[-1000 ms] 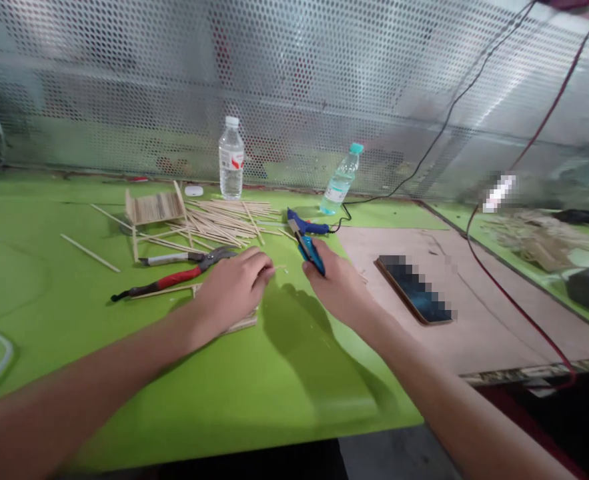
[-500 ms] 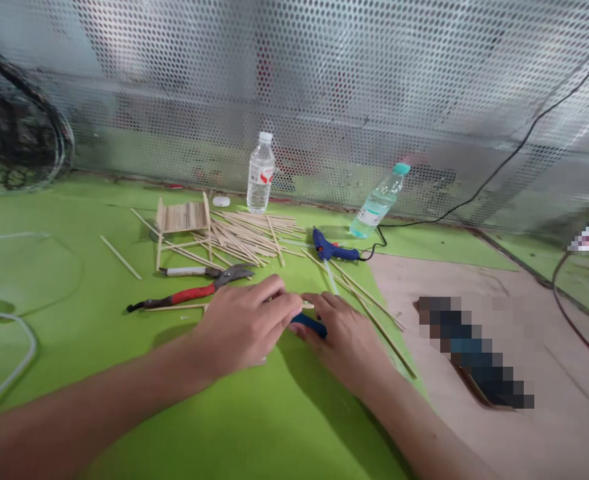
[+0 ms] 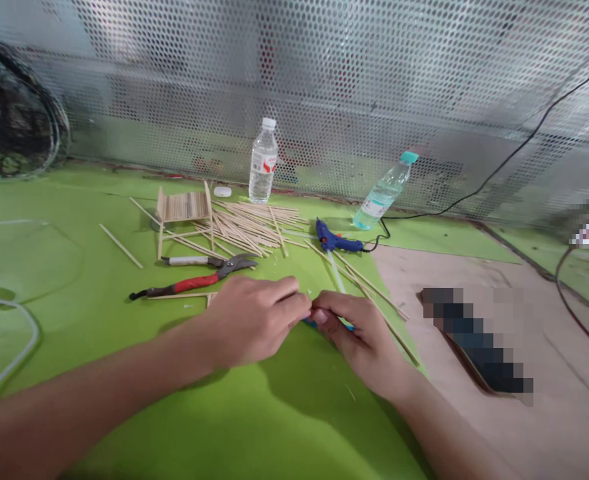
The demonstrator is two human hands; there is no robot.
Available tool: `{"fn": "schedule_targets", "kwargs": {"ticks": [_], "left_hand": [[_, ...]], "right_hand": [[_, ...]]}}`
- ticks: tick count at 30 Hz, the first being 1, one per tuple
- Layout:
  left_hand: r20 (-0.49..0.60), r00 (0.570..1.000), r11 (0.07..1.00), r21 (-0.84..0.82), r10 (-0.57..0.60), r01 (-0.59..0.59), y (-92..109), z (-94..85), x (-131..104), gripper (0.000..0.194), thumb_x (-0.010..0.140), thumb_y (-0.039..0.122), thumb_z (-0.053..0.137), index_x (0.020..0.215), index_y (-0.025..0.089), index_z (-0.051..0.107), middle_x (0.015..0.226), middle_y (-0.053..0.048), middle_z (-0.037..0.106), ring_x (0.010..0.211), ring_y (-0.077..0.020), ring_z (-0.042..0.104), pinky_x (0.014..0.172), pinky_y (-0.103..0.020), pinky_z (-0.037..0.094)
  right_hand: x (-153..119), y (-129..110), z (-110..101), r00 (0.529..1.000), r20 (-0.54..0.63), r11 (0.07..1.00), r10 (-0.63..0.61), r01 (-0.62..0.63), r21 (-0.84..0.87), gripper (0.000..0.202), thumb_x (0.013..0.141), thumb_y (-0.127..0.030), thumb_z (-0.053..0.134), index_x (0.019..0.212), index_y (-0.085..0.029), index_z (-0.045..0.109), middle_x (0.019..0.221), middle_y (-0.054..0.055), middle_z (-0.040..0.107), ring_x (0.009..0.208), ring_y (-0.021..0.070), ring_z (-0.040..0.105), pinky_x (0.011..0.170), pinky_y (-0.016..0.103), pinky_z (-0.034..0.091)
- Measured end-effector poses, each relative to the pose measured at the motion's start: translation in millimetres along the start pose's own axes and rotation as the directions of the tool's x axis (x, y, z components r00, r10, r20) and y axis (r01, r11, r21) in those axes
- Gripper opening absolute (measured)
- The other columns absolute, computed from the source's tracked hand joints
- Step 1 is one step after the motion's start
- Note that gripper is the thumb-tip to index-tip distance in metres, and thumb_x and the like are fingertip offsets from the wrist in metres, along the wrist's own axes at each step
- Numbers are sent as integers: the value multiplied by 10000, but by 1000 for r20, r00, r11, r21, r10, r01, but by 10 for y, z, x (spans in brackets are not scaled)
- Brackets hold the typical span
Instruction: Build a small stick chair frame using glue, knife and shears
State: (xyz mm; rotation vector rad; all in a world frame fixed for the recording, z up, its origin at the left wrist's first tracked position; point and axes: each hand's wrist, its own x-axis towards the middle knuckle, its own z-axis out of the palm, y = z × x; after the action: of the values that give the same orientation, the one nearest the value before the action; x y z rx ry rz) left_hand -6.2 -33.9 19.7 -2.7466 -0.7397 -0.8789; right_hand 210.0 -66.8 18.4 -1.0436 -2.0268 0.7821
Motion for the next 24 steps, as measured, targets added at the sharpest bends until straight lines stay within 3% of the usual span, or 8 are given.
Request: {"fn": "schedule_targets", "kwargs": {"ticks": [3, 9, 16, 18, 20, 24], "left_hand": [[-12, 999, 997, -73, 36, -37, -11, 1, -7, 206, 1034, 187, 508, 903, 178, 666, 739, 29, 600, 513, -83, 482, 439, -246, 294], [-35, 999, 972, -235, 23, -31, -56, 41, -50, 237, 1055, 212, 491, 890, 196, 660, 719, 32, 597, 517, -75, 447, 468, -249, 300], [-121, 983, 939, -331, -141, 94, -79, 103, -34, 146, 1044, 242, 585, 970, 181, 695, 835, 11, 668, 637, -88, 541, 532, -238, 377], [-134, 979, 948, -298, -156, 110, -98, 100, -32, 121, 1033, 238, 612, 991, 180, 709, 859, 11, 685, 654, -85, 566, 539, -224, 394], [-119, 981, 965, -232, -156, 125, -124, 89, -33, 123, 1032, 234, 614, 1007, 178, 720, 883, 7, 697, 664, -86, 587, 544, -222, 407], [-109, 976, 971, -173, -186, 166, -177, 75, -33, 147, 1041, 241, 601, 1033, 177, 733, 922, -5, 717, 694, -92, 622, 576, -220, 449]], "right_hand": [[3, -28, -32, 996, 57, 983, 75, -84, 166, 384, 1046, -357, 575, 699, -209, 501, 614, -65, 386, 567, 101, 339, 559, 268, 294], [-11, -60, -26, 972, 152, 917, 179, -221, 334, 406, 1026, -479, 590, 736, -195, 572, 616, -60, 412, 559, 104, 352, 542, 278, 283], [13, -14, -29, 981, -54, 957, 186, -168, 238, 327, 1060, -425, 525, 866, -193, 649, 688, -28, 516, 621, 127, 465, 581, 279, 365], [22, 8, -57, 970, -146, 976, 194, -175, 131, 278, 1057, -390, 524, 901, -200, 653, 721, -17, 558, 649, 140, 498, 612, 286, 396], [24, 29, -69, 966, -181, 975, 186, -204, -87, 156, 1024, -332, 579, 1001, -202, 662, 853, 16, 638, 772, 167, 570, 707, 301, 442], [10, 84, -20, 963, 54, 810, 264, -191, -554, 272, 931, -315, 725, 1168, -204, 648, 1131, 74, 694, 1070, 254, 614, 890, 358, 453]]}}
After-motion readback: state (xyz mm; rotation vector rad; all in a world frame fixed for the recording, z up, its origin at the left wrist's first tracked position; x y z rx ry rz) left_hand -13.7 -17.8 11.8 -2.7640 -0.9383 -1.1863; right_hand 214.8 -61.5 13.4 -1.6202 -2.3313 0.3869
